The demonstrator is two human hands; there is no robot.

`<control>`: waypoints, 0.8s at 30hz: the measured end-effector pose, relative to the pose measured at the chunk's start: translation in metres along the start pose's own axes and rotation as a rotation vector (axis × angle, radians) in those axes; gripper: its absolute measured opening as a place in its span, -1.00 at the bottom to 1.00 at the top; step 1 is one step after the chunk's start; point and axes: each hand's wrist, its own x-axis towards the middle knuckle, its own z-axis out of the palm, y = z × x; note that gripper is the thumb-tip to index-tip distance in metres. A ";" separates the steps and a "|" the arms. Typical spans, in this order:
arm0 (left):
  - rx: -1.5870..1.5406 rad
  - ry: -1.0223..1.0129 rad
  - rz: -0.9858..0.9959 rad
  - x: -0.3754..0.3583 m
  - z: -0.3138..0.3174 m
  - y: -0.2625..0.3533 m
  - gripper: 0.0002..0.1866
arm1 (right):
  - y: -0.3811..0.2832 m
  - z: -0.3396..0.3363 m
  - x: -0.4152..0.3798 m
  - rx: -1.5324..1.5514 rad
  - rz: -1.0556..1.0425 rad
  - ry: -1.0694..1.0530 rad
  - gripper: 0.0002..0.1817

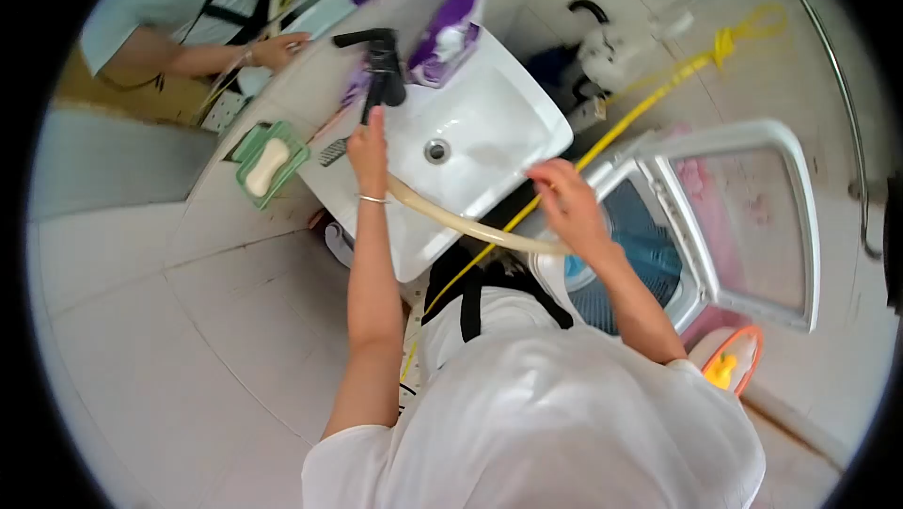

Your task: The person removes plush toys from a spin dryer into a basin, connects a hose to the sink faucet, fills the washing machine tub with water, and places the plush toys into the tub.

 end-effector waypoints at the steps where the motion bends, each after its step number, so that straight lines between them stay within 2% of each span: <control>1: -0.007 -0.024 0.002 -0.001 0.000 0.000 -0.42 | 0.033 -0.017 -0.039 -0.022 0.158 0.033 -0.74; 3: -0.119 -0.057 -0.083 0.005 -0.002 -0.007 -0.46 | 0.097 -0.050 -0.114 -0.239 0.407 0.040 -0.70; 5: -0.152 -0.030 -0.217 0.006 0.001 0.001 -0.45 | 0.146 -0.065 -0.182 -0.354 0.619 0.073 -0.56; 7: -0.243 -0.109 -0.292 -0.002 -0.002 0.015 -0.43 | 0.183 -0.060 -0.226 -0.510 0.687 0.054 -0.40; 9: -0.299 -0.151 -0.301 0.003 -0.003 0.007 -0.42 | 0.212 -0.046 -0.235 -0.332 0.776 0.013 -0.27; 11: -0.295 -0.194 -0.307 0.003 -0.006 0.010 -0.43 | 0.221 -0.028 -0.226 -0.280 0.818 -0.013 -0.18; 13: -0.297 -0.223 -0.296 0.003 -0.004 0.016 -0.44 | 0.237 -0.008 -0.216 -0.151 0.751 0.042 -0.15; 16: -0.278 -0.262 -0.383 0.003 -0.006 0.021 -0.40 | 0.250 0.021 -0.193 -0.087 0.777 0.038 -0.22; 18: -0.245 -0.271 -0.388 0.000 -0.006 0.028 -0.39 | 0.260 0.038 -0.185 -0.093 0.701 0.015 -0.42; 19: -0.224 -0.268 -0.406 -0.004 -0.003 0.034 -0.38 | 0.264 0.041 -0.188 -0.083 0.708 0.025 -0.42; 21: -0.190 -0.242 -0.401 -0.008 0.001 0.038 -0.36 | 0.266 0.046 -0.196 -0.022 0.621 0.143 -0.60; 22: -0.182 -0.237 -0.405 -0.004 0.001 0.035 -0.36 | 0.266 0.047 -0.199 -0.014 0.626 0.151 -0.60; 24: -0.170 -0.232 -0.410 -0.002 0.003 0.032 -0.35 | 0.264 0.046 -0.206 -0.052 0.592 0.337 -0.64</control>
